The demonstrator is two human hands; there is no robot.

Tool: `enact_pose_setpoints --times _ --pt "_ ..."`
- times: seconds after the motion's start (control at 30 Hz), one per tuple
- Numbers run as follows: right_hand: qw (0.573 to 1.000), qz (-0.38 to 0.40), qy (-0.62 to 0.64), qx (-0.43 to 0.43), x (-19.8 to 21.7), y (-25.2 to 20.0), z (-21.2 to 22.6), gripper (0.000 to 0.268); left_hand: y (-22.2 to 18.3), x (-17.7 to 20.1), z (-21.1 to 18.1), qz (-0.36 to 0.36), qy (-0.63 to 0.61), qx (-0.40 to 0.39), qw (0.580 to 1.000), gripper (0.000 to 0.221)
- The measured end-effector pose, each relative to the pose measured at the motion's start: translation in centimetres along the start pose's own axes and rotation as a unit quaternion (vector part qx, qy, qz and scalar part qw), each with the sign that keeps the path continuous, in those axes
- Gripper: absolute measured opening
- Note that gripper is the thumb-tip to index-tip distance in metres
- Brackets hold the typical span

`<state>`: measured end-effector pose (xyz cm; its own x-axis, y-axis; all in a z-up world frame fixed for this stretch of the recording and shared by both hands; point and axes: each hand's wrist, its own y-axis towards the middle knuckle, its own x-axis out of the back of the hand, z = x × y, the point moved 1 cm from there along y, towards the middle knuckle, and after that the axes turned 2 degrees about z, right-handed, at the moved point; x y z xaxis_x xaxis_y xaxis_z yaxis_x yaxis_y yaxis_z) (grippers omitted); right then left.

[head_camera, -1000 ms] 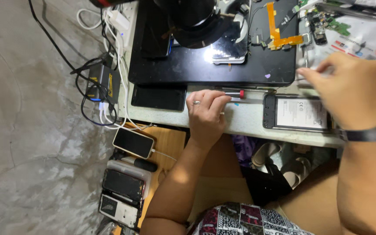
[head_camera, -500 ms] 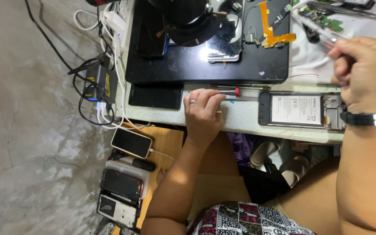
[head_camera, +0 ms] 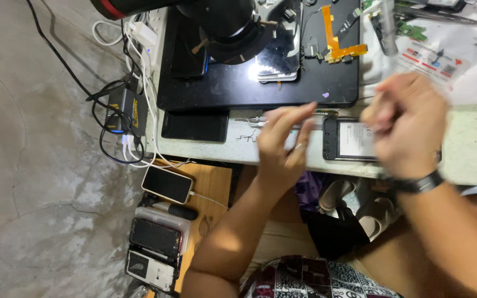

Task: The person uses a metal spudger and a cotton swab to pry and clean the edges of a smartphone battery while the device is open on a workbench. They then use a soldering iron to work on a small connector near the battery.

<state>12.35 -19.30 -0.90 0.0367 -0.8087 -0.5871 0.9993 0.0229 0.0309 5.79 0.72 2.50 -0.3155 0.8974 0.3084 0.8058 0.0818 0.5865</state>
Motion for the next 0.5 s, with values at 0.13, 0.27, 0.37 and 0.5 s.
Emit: enact_pose_setpoints --times 0.13,0.27,0.37,0.5 --pt "0.991 0.018 -0.13 0.003 -3.7 -4.9 -2.6 0.021 1.5 -3.3 -0.2 0.051 -0.265 0.174 0.947 0.028" --pt "0.943 0.135 -0.304 0.0 -4.2 -5.1 -1.7 0.015 0.9 -3.5 0.0 -0.006 -0.269 0.225 0.936 0.022" --pt "0.891 0.175 -0.419 0.003 -2.5 -2.2 1.6 0.008 0.7 -1.8 0.5 -0.016 -0.139 0.124 0.982 0.019" --pt "0.953 0.18 -0.238 -0.043 -2.7 -1.1 2.9 0.033 0.0 -0.5 0.5 0.058 0.061 -0.023 0.996 0.014"
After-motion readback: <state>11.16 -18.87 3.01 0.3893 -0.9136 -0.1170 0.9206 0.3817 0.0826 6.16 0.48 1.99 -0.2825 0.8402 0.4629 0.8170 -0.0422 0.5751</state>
